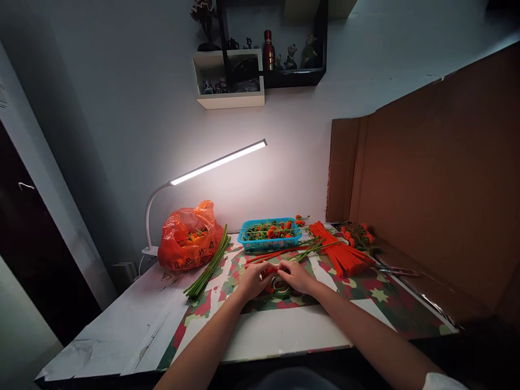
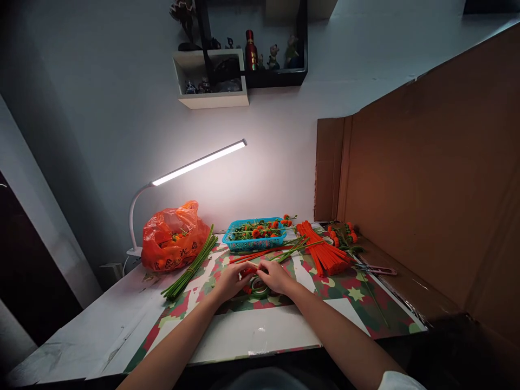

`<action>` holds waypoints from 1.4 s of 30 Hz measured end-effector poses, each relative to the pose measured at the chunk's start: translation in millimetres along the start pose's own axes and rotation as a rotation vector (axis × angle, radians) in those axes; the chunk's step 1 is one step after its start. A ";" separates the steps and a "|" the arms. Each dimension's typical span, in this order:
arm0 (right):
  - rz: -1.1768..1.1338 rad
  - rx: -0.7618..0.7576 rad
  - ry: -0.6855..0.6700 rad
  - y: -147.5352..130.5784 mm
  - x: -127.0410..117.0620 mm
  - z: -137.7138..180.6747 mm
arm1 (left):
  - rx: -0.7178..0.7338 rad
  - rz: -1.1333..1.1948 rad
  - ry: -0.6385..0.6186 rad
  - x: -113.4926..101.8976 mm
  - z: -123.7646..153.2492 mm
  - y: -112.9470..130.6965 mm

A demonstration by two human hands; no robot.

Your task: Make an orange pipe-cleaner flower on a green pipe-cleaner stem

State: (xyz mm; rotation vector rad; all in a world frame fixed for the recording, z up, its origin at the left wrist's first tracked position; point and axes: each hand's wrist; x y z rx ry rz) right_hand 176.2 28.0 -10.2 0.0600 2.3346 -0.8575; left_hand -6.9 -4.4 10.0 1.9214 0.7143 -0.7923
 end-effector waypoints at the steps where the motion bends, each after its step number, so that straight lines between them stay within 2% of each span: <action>1: -0.004 -0.003 0.011 -0.4 -0.1 -0.4 | 0.002 -0.001 0.004 0.1 0.0 0.0; 7: -0.099 0.025 0.198 -3.2 -0.8 -3.9 | -0.016 0.043 0.037 0.9 -0.6 -0.3; 13: -0.117 0.013 0.131 -3.9 3.4 -2.8 | -0.020 0.099 0.109 -0.2 -0.5 0.4; 19: -0.109 0.057 0.325 -3.1 -0.9 -5.2 | -0.035 0.101 0.094 0.1 -0.1 1.9; 21: -0.123 0.073 0.308 -1.4 -2.7 -5.7 | -0.054 0.118 0.105 0.4 -0.1 1.9; 24: -0.115 0.042 0.187 0.6 -1.8 -4.5 | -0.077 0.114 0.113 0.4 -0.4 1.7; 29: -0.206 0.023 0.053 -1.4 3.8 -0.5 | -0.035 0.077 0.063 -0.1 -0.9 3.0; 42: -0.182 -0.002 0.096 -9.4 -1.5 -1.1 | 0.029 0.157 0.080 1.3 -2.6 -0.9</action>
Point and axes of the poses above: each hand's wrist, its own z-axis away from the middle knuckle, its own x-axis out of the palm, y = z × x, and after that the axes turned 14 degrees about -x, right-handed
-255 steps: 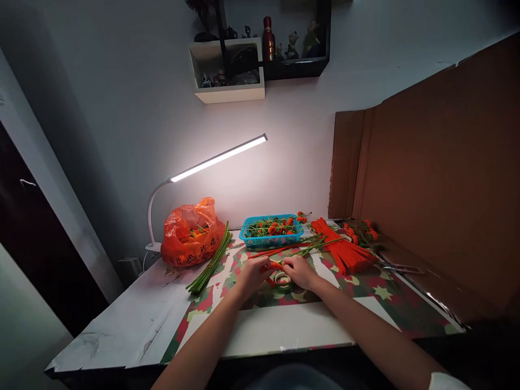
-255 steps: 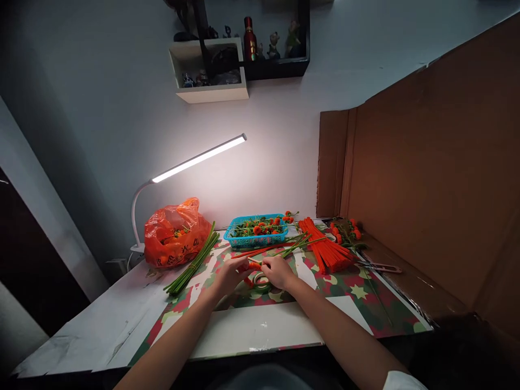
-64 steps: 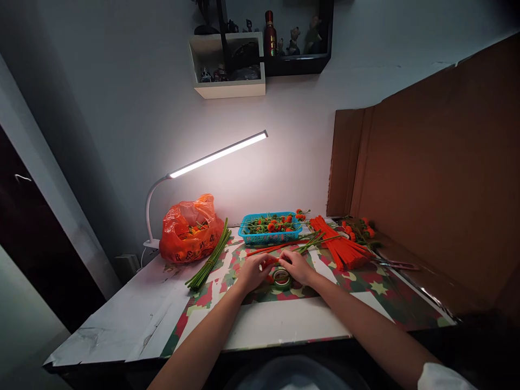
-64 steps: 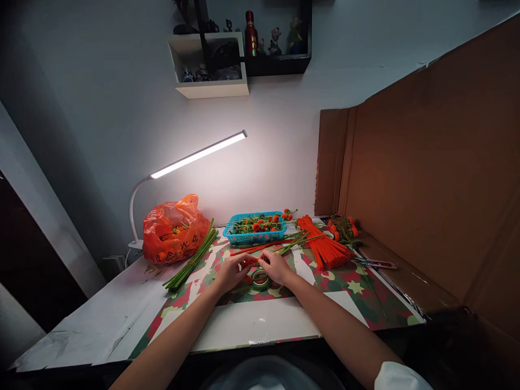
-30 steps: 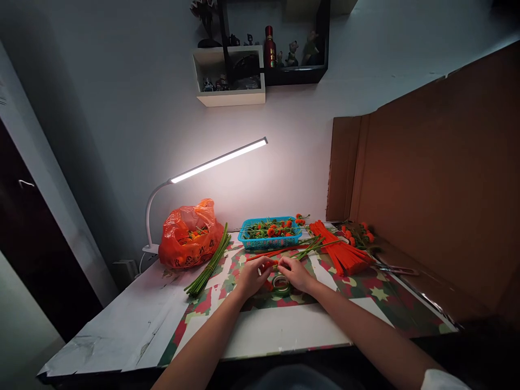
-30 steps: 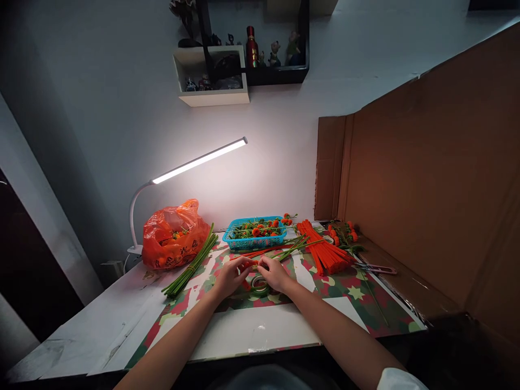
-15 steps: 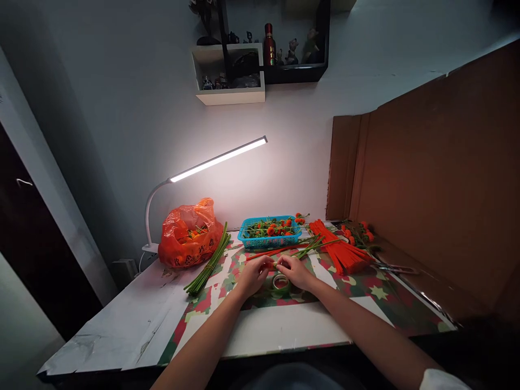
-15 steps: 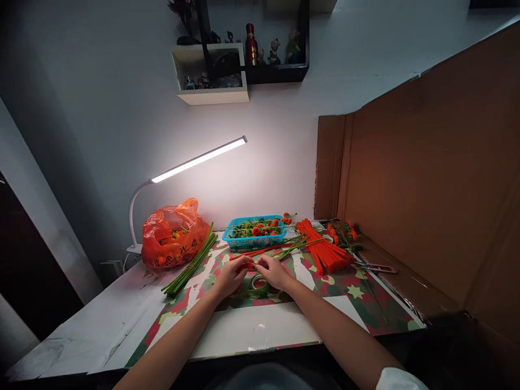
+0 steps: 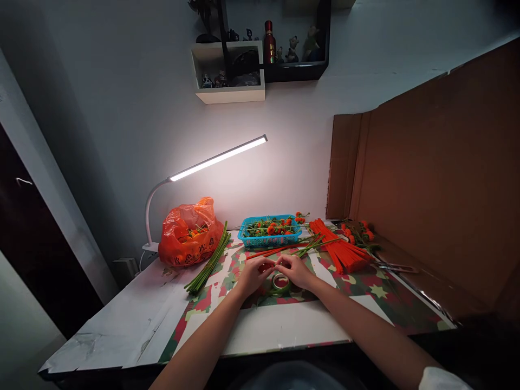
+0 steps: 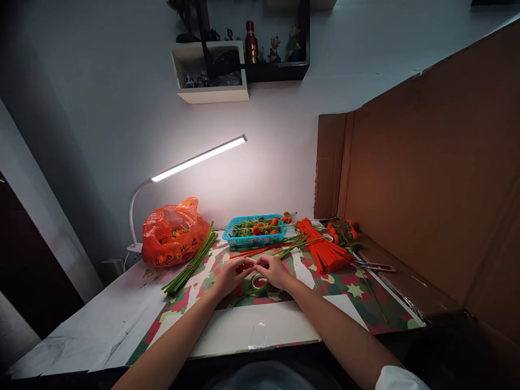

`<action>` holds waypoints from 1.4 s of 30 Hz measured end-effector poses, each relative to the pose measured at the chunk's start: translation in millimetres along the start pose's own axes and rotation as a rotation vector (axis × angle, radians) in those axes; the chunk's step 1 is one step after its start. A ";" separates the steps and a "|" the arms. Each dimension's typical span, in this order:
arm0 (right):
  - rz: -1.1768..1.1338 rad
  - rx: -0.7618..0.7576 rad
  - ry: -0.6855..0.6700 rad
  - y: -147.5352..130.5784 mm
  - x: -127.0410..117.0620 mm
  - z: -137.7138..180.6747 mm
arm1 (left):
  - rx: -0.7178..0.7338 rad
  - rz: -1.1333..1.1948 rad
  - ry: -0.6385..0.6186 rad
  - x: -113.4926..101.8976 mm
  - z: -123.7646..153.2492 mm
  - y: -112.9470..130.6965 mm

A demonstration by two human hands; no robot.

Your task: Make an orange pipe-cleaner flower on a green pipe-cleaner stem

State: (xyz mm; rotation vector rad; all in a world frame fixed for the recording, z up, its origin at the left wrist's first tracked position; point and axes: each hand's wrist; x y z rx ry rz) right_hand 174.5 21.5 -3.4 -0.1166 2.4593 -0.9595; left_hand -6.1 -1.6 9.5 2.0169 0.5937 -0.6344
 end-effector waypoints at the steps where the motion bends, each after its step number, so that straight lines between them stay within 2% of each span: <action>1: -0.001 0.000 0.003 0.6 0.0 0.1 | 0.004 0.016 -0.002 -0.1 0.1 -0.3; 13: -0.064 -0.026 0.084 4.4 2.1 0.6 | 0.017 0.077 -0.011 3.4 0.7 -2.1; 18: -0.084 0.020 0.081 8.1 2.3 0.5 | -0.039 0.032 -0.003 3.3 1.6 -2.3; 27: -0.080 0.026 0.046 5.8 2.3 -0.4 | -0.027 0.021 -0.018 1.1 2.0 0.9; 30: -0.075 0.015 0.059 6.3 2.9 -0.5 | -0.040 -0.003 0.014 1.0 1.6 -0.1; 36: -0.073 0.043 0.176 4.9 0.3 -3.0 | -0.104 -0.038 0.144 2.4 0.7 -5.6; 42: -0.055 0.030 0.184 3.3 -0.7 -4.2 | -0.088 -0.019 0.091 3.2 1.4 -7.5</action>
Point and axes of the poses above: each hand's wrist, its own z-axis away from the middle knuckle, its own x-axis out of the palm, y = z × x, and after that the axes turned 14 degrees about -x, right-handed
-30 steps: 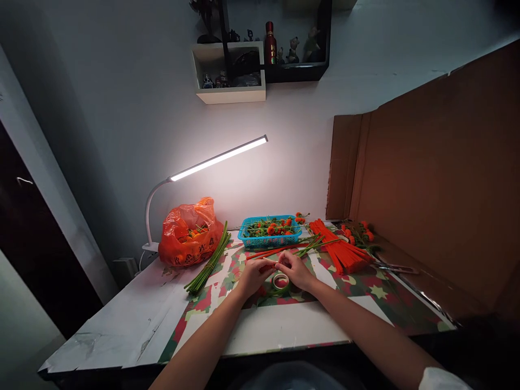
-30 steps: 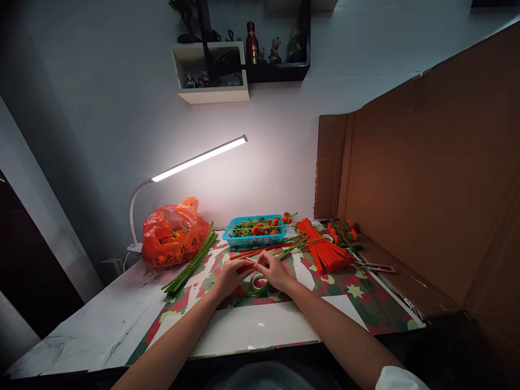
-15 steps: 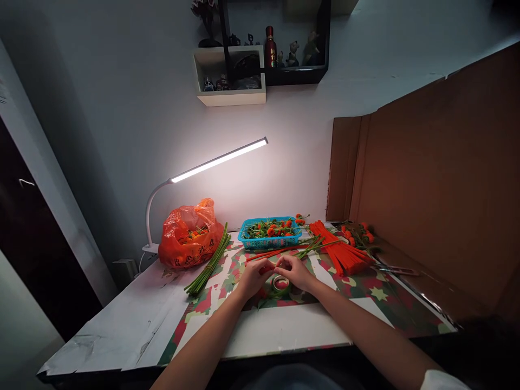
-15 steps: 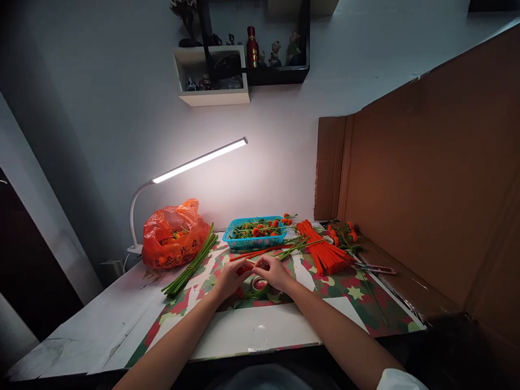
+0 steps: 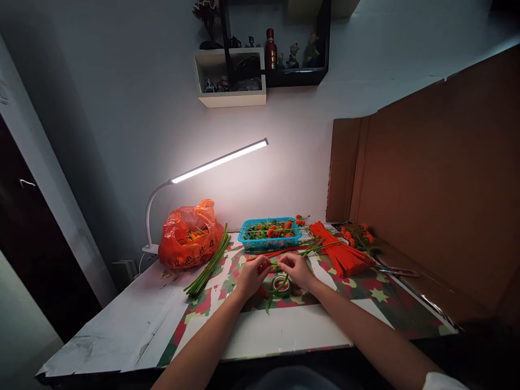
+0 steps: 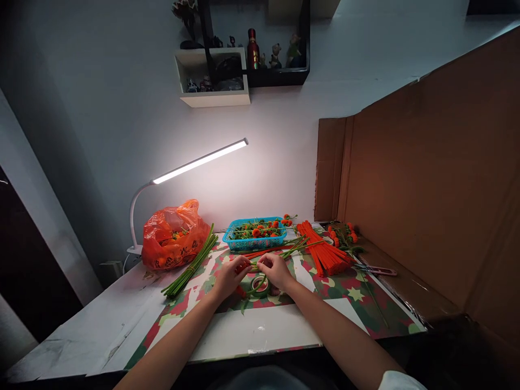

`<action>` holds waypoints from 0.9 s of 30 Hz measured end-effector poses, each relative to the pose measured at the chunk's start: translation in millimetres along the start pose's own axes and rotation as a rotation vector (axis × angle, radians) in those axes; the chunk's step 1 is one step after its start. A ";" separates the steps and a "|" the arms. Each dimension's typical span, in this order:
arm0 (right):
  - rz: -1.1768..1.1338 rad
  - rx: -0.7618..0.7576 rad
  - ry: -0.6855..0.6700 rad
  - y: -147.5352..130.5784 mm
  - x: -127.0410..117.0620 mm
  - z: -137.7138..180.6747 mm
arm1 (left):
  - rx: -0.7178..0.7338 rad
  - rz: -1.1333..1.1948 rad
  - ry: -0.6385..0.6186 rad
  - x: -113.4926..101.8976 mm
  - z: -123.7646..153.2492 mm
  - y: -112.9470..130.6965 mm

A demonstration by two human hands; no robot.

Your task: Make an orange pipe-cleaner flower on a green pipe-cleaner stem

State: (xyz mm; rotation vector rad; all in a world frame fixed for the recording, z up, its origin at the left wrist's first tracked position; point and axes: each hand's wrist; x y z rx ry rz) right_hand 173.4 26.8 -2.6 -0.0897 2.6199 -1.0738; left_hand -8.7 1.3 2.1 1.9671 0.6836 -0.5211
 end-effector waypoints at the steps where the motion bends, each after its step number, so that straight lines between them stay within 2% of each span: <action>1: 0.000 0.001 -0.010 -1.0 0.1 0.2 | 0.000 -0.002 -0.009 0.0 0.2 -0.2; 9: 0.014 0.003 -0.037 -7.8 0.9 1.8 | -0.011 -0.033 -0.018 -1.7 0.1 1.1; 27: 0.016 0.005 0.018 9.5 -6.6 -4.8 | -0.019 0.087 -0.010 -0.2 -2.5 2.1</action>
Point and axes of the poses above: each hand's wrist, its own z-axis away from the middle knuckle, its own x-axis out of the palm, y = z × x, and after that the axes turned 14 degrees about -x, right-handed
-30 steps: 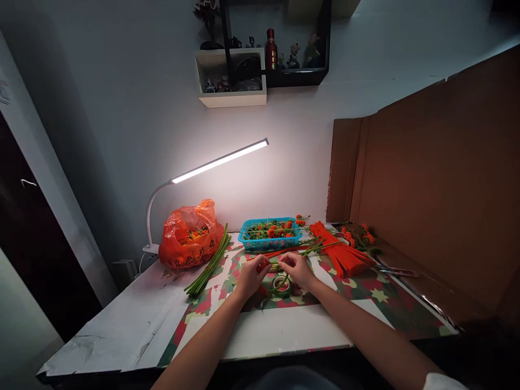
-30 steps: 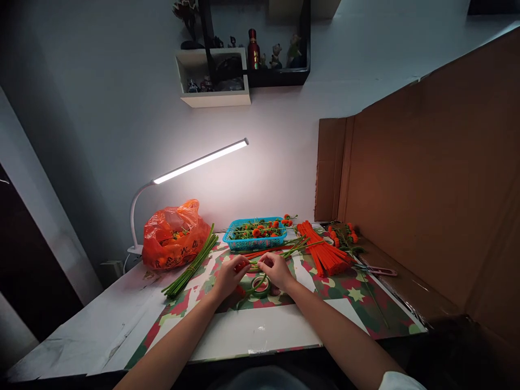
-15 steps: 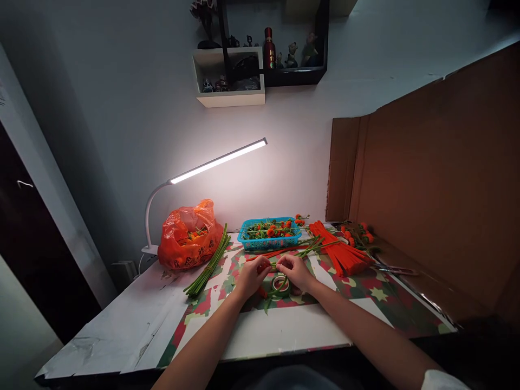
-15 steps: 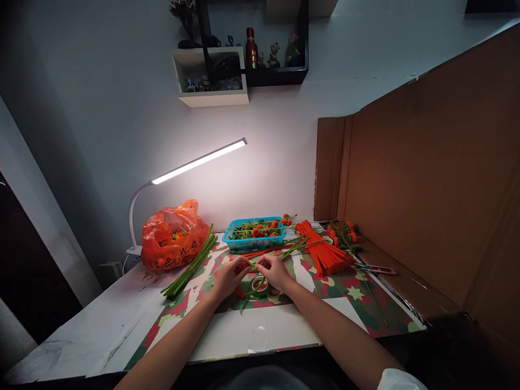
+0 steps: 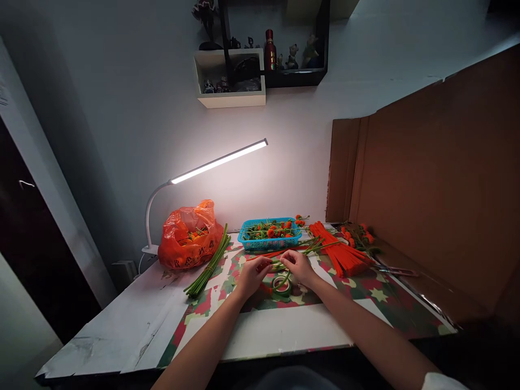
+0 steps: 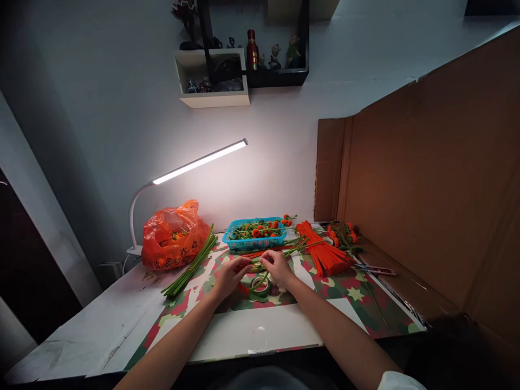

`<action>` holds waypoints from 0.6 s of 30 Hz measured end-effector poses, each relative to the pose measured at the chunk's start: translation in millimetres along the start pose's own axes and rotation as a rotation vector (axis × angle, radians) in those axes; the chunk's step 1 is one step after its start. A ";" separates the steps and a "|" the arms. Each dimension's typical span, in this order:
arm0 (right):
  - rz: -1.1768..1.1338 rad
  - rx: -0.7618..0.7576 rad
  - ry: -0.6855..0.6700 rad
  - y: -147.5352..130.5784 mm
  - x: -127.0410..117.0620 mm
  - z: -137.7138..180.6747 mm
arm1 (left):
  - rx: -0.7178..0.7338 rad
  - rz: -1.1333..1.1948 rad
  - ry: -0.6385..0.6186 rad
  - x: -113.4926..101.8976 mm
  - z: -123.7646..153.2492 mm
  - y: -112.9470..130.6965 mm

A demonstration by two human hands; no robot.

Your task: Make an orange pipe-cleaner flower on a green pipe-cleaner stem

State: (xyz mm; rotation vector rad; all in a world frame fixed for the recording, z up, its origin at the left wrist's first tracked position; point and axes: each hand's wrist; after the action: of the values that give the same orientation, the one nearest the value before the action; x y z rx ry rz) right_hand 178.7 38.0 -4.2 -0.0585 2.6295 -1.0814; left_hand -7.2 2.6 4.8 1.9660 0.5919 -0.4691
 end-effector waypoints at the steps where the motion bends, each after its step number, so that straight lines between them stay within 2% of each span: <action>1: 0.004 0.001 0.007 0.4 -0.6 -0.3 | -0.013 0.008 0.009 0.2 -0.3 -0.8; 6: 0.006 -0.005 -0.017 0.8 -1.8 -0.8 | -0.047 0.045 0.032 1.0 -1.4 -4.2; 18: 0.183 -0.056 -0.057 -6.1 -5.0 -0.2 | 0.028 -0.050 -0.018 -1.4 1.0 1.1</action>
State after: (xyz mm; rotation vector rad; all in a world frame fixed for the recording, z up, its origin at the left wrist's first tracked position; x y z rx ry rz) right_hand 183.0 34.4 1.4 0.1356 2.5559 -0.9319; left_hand -7.8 1.0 5.9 1.9753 0.6278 -0.5283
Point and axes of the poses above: each hand's wrist, its own z-axis away from the middle knuckle, its own x-axis out of the palm, y = z × x, and after that the axes turned 14 degrees about -x, right-handed
